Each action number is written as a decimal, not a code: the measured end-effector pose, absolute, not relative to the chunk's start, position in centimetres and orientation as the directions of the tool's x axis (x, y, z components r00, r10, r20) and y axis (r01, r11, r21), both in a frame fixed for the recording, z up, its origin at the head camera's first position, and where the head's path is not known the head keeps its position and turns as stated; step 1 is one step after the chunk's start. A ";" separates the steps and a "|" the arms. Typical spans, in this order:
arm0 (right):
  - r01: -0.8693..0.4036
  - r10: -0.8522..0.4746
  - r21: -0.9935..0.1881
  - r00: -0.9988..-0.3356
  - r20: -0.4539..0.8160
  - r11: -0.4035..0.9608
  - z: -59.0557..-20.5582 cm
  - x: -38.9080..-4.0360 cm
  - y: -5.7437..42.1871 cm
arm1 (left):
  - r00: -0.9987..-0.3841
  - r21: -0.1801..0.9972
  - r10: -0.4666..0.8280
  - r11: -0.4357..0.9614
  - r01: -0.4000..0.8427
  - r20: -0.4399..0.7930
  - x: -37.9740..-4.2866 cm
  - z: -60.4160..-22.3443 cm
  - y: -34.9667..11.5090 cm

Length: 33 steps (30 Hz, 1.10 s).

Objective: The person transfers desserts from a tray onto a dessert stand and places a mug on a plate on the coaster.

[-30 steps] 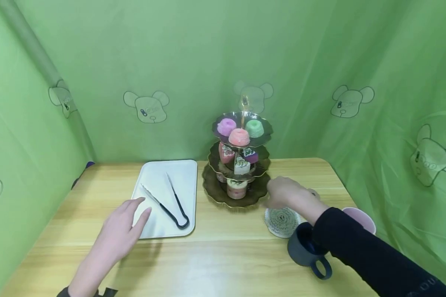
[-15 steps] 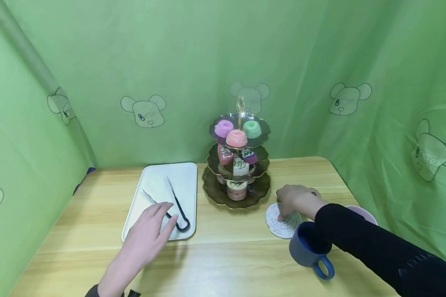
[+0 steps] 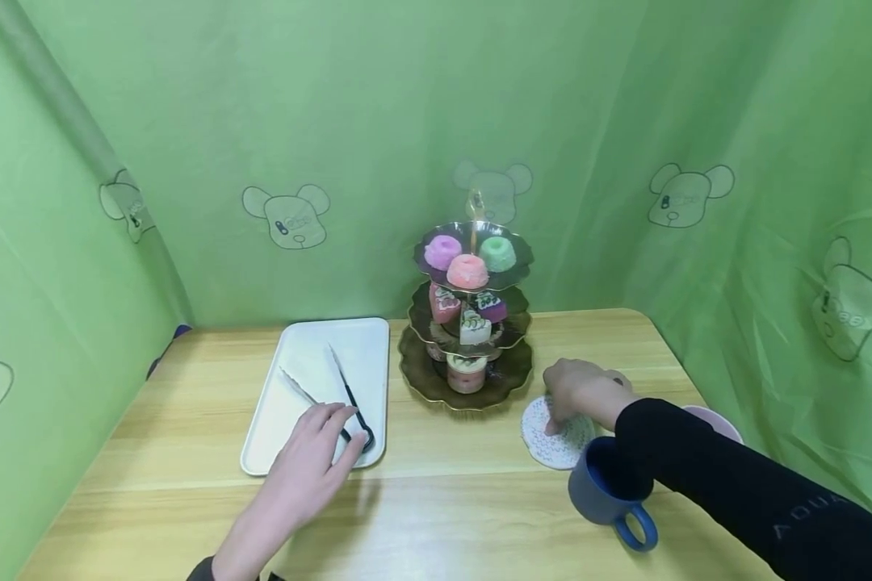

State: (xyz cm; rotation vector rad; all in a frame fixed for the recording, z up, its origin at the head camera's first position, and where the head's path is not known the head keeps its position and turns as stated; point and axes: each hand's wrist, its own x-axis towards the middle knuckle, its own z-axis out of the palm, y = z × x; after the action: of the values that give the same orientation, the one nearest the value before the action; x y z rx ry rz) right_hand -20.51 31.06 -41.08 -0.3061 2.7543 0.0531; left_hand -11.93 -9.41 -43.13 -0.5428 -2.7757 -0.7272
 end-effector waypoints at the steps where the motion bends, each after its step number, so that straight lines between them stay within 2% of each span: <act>1: -0.222 -0.210 -0.007 -0.912 -0.353 0.975 -41.0 -20.5 31.1 | -0.902 0.433 0.302 0.800 0.415 0.308 -11.9 -43.2 -9.3; 7: -0.271 -0.279 -0.070 -0.918 -0.280 0.960 -39.3 -20.3 31.3 | -0.874 0.463 0.354 0.746 0.478 0.332 -11.8 -43.8 -8.8; 14: -0.387 -0.422 -0.201 -0.890 -0.171 0.900 -36.6 -19.8 31.2 | -0.856 0.498 0.397 0.696 0.516 0.332 -11.7 -44.0 -8.5; 21: -0.398 -0.457 -0.378 -0.886 -0.079 0.836 -33.1 -18.0 28.3 | -0.880 0.667 0.376 0.580 0.468 0.291 -11.8 -43.7 -8.5; 23: -0.413 -0.466 -0.418 -0.885 -0.028 0.809 -32.3 -17.0 26.8 | -0.890 0.759 0.379 0.491 0.427 0.255 -11.8 -43.5 -8.5; 28: -0.421 -0.447 -0.551 -0.890 0.094 0.721 -32.1 -14.4 22.8 | -0.876 0.949 0.451 0.165 0.268 0.170 -11.8 -43.1 -8.2; 30: -0.410 -0.430 -0.608 -0.895 0.123 0.680 -32.6 -13.6 21.5 | -0.864 0.978 0.482 0.062 0.199 0.145 -11.8 -42.8 -8.1; 33: -0.386 -0.401 -0.671 -0.905 0.142 0.633 -33.5 -12.9 20.1 | -0.867 0.993 0.486 -0.018 0.114 0.108 -11.7 -42.3 -8.1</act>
State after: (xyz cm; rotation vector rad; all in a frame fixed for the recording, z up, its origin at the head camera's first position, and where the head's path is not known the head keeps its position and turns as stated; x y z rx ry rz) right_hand -12.88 20.11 -33.52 -0.6792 2.8211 -1.1509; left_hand -11.66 -8.06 -42.31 -0.7533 -2.3703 -2.3429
